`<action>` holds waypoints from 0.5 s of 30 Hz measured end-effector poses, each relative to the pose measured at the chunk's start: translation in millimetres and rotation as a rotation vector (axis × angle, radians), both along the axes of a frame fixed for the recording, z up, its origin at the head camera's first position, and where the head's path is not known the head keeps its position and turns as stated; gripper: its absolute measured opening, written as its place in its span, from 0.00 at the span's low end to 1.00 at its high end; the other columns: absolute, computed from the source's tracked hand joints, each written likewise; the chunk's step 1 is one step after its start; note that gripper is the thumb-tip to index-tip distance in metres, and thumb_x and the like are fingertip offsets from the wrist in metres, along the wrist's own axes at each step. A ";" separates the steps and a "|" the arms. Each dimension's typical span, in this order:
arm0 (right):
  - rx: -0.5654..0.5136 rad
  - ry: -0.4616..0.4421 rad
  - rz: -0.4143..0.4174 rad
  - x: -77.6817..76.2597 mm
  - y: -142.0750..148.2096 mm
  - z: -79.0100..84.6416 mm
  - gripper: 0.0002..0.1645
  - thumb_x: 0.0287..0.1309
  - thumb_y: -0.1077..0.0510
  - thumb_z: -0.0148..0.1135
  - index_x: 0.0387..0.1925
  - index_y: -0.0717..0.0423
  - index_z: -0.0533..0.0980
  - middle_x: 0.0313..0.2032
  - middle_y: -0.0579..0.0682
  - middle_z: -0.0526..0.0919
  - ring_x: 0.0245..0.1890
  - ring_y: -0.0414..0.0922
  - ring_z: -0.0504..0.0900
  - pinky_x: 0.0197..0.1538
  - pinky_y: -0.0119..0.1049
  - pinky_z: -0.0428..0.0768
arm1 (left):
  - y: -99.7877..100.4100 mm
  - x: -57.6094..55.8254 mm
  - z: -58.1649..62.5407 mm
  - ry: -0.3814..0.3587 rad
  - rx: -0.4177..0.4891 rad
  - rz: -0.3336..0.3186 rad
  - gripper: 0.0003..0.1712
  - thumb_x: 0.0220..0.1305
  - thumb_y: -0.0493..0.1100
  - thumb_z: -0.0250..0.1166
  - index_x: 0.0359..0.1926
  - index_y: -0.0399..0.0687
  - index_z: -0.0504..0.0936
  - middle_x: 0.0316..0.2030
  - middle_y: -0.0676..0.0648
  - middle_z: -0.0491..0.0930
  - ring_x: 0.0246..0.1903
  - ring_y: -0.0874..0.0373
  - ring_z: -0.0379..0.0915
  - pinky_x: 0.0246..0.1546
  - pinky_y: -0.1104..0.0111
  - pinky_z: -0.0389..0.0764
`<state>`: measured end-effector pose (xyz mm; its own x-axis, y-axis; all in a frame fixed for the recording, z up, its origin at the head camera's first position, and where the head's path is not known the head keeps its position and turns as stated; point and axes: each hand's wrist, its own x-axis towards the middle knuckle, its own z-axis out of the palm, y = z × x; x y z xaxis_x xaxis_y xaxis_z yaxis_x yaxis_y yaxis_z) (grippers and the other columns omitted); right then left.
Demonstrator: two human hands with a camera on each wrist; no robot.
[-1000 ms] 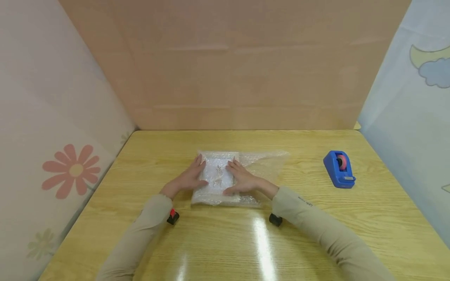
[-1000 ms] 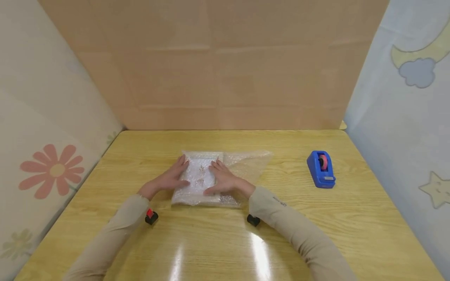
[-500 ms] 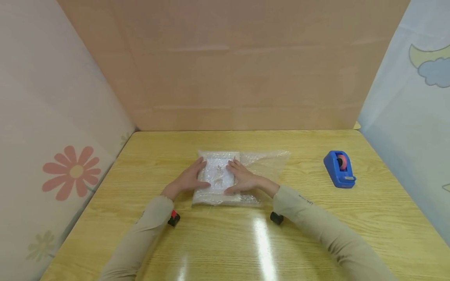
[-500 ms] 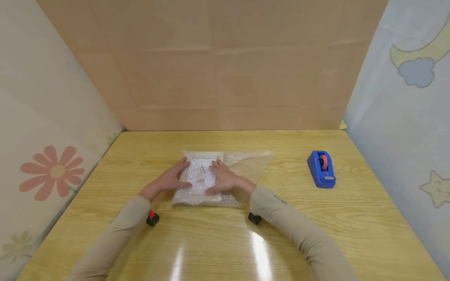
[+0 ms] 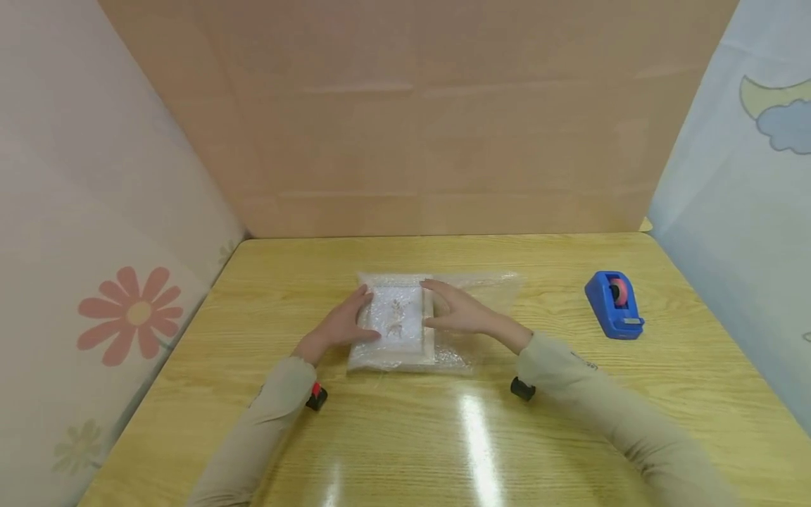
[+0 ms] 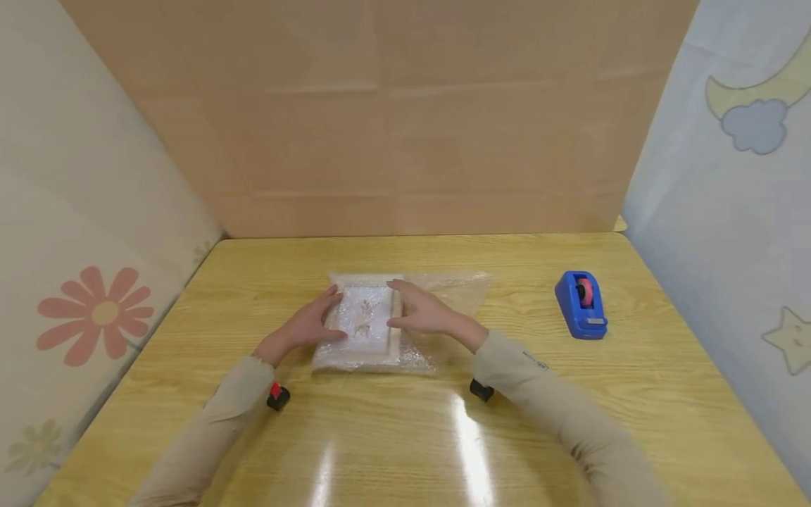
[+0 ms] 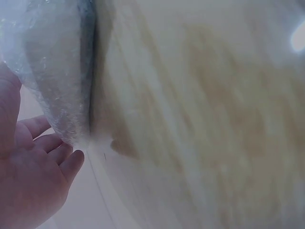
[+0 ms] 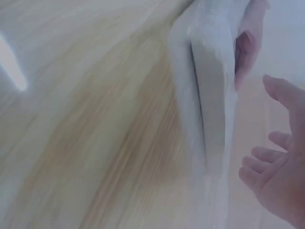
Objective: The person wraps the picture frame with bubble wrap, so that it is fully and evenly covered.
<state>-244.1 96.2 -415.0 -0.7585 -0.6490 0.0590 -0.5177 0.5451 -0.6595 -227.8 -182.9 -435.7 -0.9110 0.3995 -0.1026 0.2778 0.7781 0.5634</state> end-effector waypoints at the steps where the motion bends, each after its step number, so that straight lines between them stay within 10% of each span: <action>1: -0.008 0.012 -0.015 -1.0 7.1 0.2 0.45 0.52 0.49 0.63 0.66 0.59 0.54 0.66 0.59 0.56 0.65 0.57 0.55 0.65 0.52 0.55 | -0.3 0.2 0.2 -0.003 -0.002 0.003 0.52 0.47 0.52 0.70 0.68 0.40 0.53 0.70 0.43 0.39 0.68 0.46 0.39 0.65 0.54 0.47; 15: 0.010 0.046 -0.333 -29.6 119.5 -8.5 0.39 0.56 0.53 0.60 0.63 0.68 0.58 0.61 0.68 0.60 0.60 0.64 0.59 0.57 0.60 0.61 | 1.0 1.0 1.6 -0.007 0.024 0.001 0.51 0.48 0.50 0.70 0.67 0.37 0.53 0.70 0.42 0.40 0.68 0.46 0.38 0.66 0.55 0.47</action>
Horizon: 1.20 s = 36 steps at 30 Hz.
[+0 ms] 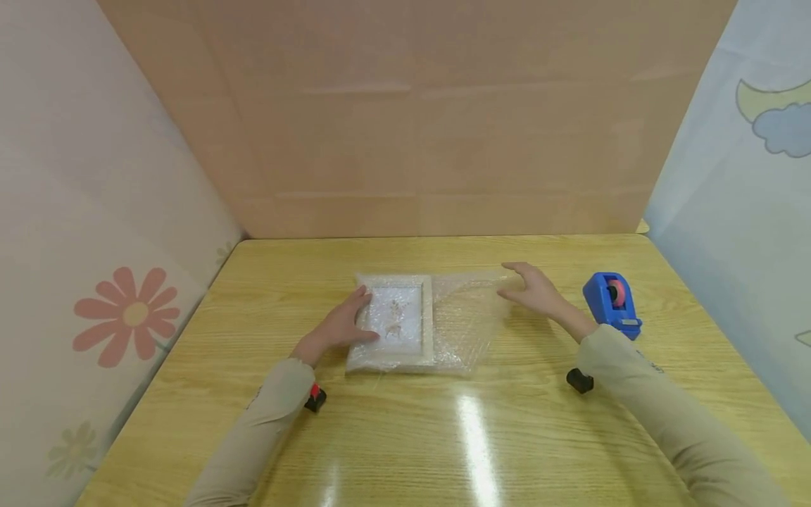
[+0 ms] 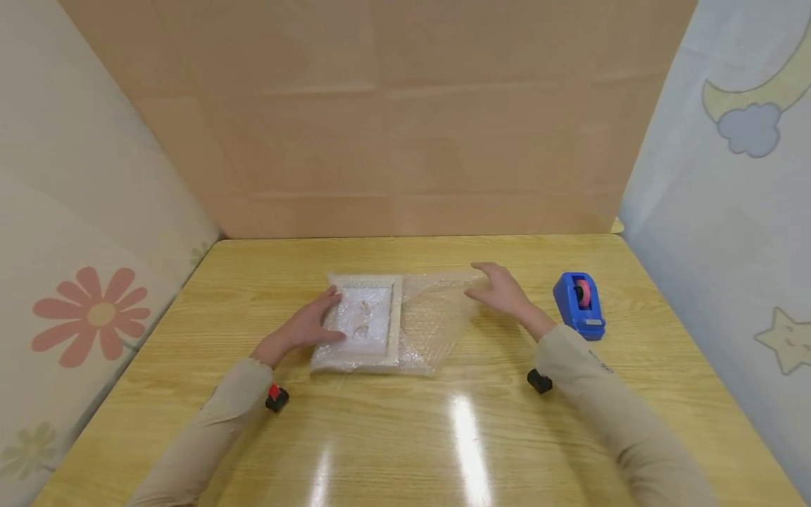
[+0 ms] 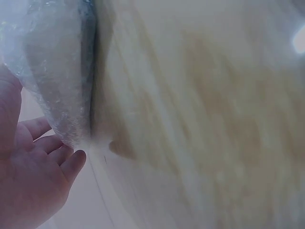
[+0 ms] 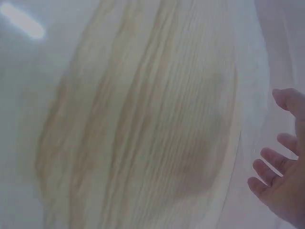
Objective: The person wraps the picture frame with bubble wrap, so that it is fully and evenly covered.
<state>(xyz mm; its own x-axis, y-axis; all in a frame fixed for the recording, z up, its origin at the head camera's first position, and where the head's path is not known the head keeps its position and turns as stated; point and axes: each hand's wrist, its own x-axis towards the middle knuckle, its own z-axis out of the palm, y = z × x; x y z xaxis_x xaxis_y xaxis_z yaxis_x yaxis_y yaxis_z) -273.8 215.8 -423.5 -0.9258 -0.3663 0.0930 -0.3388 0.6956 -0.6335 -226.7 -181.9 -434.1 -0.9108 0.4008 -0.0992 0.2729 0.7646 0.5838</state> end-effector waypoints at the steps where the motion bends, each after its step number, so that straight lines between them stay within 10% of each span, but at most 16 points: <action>1: 0.007 0.000 -0.020 -1.2 4.9 -1.3 0.39 0.57 0.52 0.59 0.63 0.68 0.57 0.61 0.68 0.60 0.59 0.65 0.60 0.57 0.60 0.62 | 0.0 0.2 0.1 0.002 0.002 -0.003 0.51 0.48 0.50 0.70 0.67 0.37 0.53 0.70 0.41 0.40 0.68 0.46 0.38 0.66 0.55 0.46; 16: -0.379 -0.346 -0.116 -5.2 22.2 -10.3 0.33 0.64 0.59 0.50 0.64 0.71 0.52 0.53 0.70 0.64 0.42 0.51 0.77 0.44 0.40 0.79 | 0.4 -1.1 -2.9 -0.008 0.004 -0.005 0.51 0.49 0.50 0.70 0.67 0.38 0.53 0.70 0.42 0.40 0.68 0.47 0.38 0.66 0.55 0.47; 22: -0.445 -0.248 -0.129 -4.4 12.4 -3.3 0.30 0.59 0.65 0.53 0.61 0.70 0.58 0.47 0.64 0.69 0.31 0.33 0.78 0.40 0.40 0.81 | 0.3 0.0 -1.1 -0.009 -0.006 -0.002 0.51 0.49 0.50 0.70 0.68 0.38 0.53 0.70 0.42 0.40 0.68 0.46 0.38 0.66 0.54 0.47; 36: -0.661 -0.161 -0.054 -0.5 -35.4 35.8 0.28 0.57 0.66 0.56 0.59 0.70 0.62 0.45 0.53 0.71 0.33 0.32 0.81 0.39 0.33 0.81 | 0.4 -0.7 -1.0 -0.023 -0.002 0.004 0.51 0.49 0.51 0.69 0.68 0.39 0.52 0.70 0.44 0.38 0.68 0.47 0.37 0.66 0.55 0.46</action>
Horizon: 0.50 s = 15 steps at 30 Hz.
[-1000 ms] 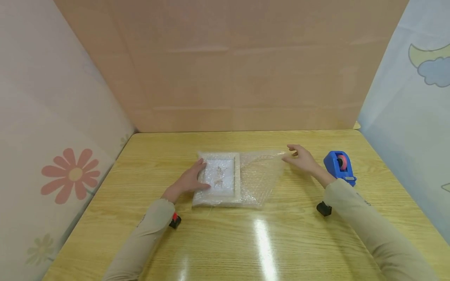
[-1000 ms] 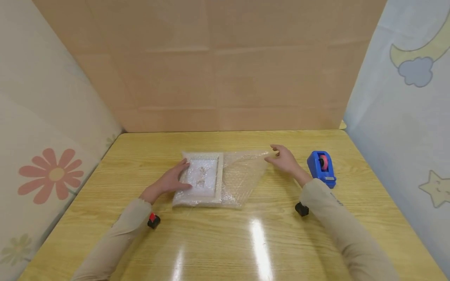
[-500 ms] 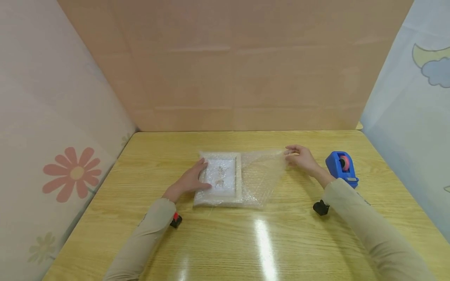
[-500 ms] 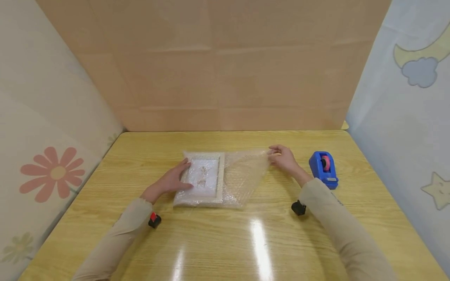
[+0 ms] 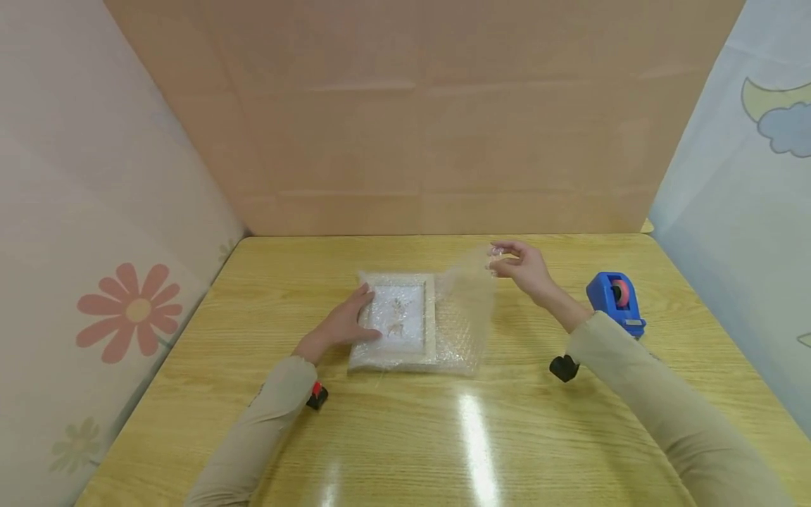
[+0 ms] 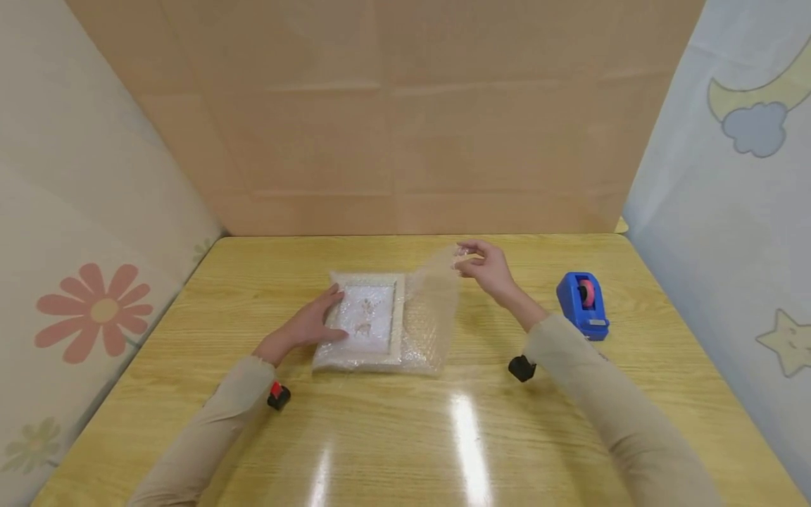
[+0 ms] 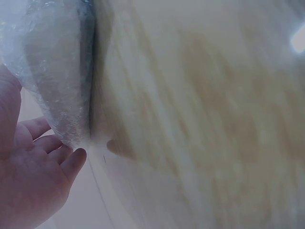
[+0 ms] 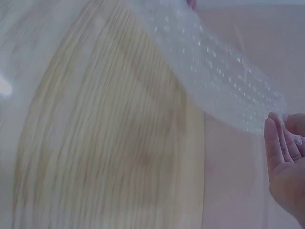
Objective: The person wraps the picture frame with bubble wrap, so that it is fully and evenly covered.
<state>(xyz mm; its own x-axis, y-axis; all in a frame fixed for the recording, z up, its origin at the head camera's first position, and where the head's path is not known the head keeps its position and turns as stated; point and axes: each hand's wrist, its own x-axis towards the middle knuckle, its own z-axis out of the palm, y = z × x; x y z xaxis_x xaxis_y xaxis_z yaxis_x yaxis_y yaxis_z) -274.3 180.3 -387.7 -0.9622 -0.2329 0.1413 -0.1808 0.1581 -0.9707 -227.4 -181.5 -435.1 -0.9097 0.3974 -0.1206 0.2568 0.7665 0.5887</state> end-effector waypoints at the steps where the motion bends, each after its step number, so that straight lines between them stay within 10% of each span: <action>1: -0.016 -0.001 0.007 0.3 -6.0 2.3 0.28 0.57 0.67 0.56 0.59 0.69 0.62 0.45 0.54 0.71 0.33 0.32 0.81 0.39 0.32 0.81 | 0.0 -0.4 -0.2 -0.001 0.000 0.000 0.51 0.49 0.51 0.69 0.68 0.39 0.52 0.70 0.44 0.38 0.68 0.47 0.37 0.66 0.55 0.46; 15: -0.175 -0.076 0.106 2.6 -106.1 -4.2 0.25 0.54 0.73 0.55 0.55 0.69 0.66 0.42 0.55 0.73 0.32 0.39 0.81 0.40 0.40 0.81 | 3.9 -7.7 -7.1 0.024 0.016 -0.027 0.51 0.48 0.51 0.70 0.68 0.39 0.53 0.70 0.43 0.40 0.68 0.47 0.37 0.66 0.55 0.47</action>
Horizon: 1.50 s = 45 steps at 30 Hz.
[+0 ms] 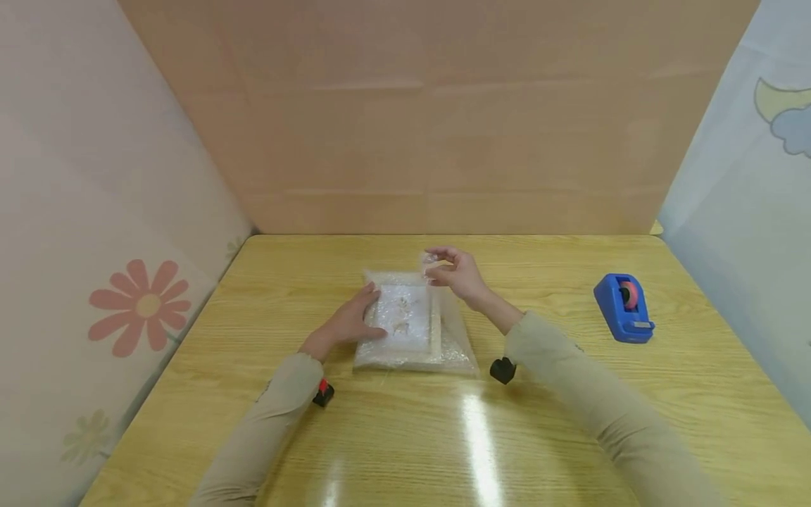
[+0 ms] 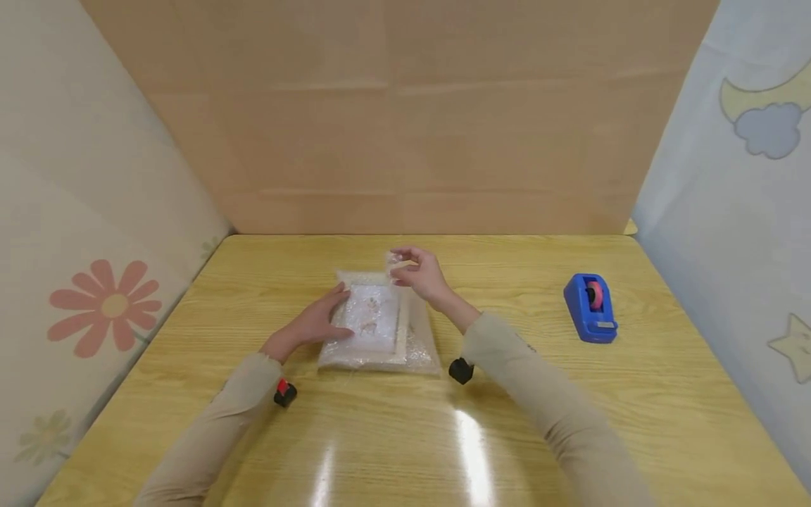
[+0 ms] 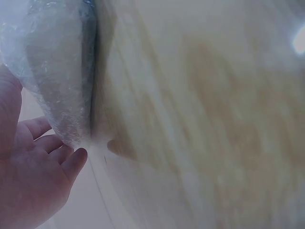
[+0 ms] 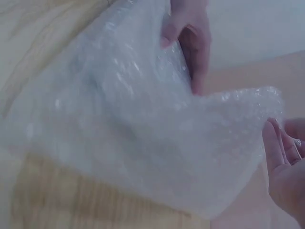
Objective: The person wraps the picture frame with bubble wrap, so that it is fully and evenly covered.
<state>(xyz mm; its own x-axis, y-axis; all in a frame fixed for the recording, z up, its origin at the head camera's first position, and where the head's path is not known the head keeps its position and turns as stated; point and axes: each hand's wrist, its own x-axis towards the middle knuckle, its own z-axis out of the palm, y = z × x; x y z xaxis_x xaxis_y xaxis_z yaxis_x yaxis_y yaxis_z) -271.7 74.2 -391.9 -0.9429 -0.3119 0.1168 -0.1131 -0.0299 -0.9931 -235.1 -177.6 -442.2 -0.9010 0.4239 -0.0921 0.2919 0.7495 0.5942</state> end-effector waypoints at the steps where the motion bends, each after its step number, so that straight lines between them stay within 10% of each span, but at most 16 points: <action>1: 0.012 -0.004 0.009 0.3 -6.1 -2.6 0.25 0.54 0.73 0.56 0.55 0.69 0.67 0.42 0.56 0.73 0.33 0.40 0.81 0.40 0.41 0.81 | 0.4 -0.3 -0.3 0.002 0.001 0.000 0.52 0.48 0.51 0.70 0.68 0.39 0.53 0.70 0.43 0.40 0.68 0.47 0.37 0.66 0.55 0.47; 16: 0.257 -0.030 0.091 0.5 -37.2 -44.6 0.21 0.51 0.72 0.57 0.50 0.67 0.72 0.41 0.60 0.75 0.35 0.48 0.80 0.38 0.35 0.81 | 5.0 1.4 3.0 -0.024 -0.015 0.032 0.52 0.48 0.52 0.69 0.68 0.41 0.52 0.70 0.44 0.39 0.68 0.48 0.39 0.66 0.55 0.47; 31: 0.563 0.139 0.226 1.1 -40.8 -42.7 0.16 0.53 0.67 0.58 0.45 0.63 0.77 0.46 0.57 0.80 0.44 0.50 0.79 0.47 0.36 0.77 | 5.3 1.9 7.5 -0.020 -0.036 0.004 0.51 0.49 0.50 0.69 0.67 0.37 0.53 0.70 0.41 0.39 0.68 0.46 0.38 0.66 0.54 0.48; 45: 0.689 0.237 0.173 3.2 -48.6 -41.4 0.18 0.45 0.69 0.62 0.42 0.61 0.79 0.42 0.54 0.81 0.38 0.45 0.80 0.42 0.32 0.77 | 4.2 1.6 9.2 0.002 -0.046 -0.069 0.44 0.52 0.48 0.67 0.66 0.40 0.57 0.69 0.37 0.37 0.67 0.43 0.36 0.64 0.51 0.49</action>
<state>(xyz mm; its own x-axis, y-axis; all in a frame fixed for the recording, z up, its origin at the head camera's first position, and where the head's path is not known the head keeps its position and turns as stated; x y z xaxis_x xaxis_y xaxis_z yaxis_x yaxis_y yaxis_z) -268.5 25.6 -433.3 -0.8479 -0.5290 0.0352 -0.3762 0.5536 -0.7430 -233.5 -173.5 -433.0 -0.8698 0.4807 -0.1112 0.3453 0.7542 0.5586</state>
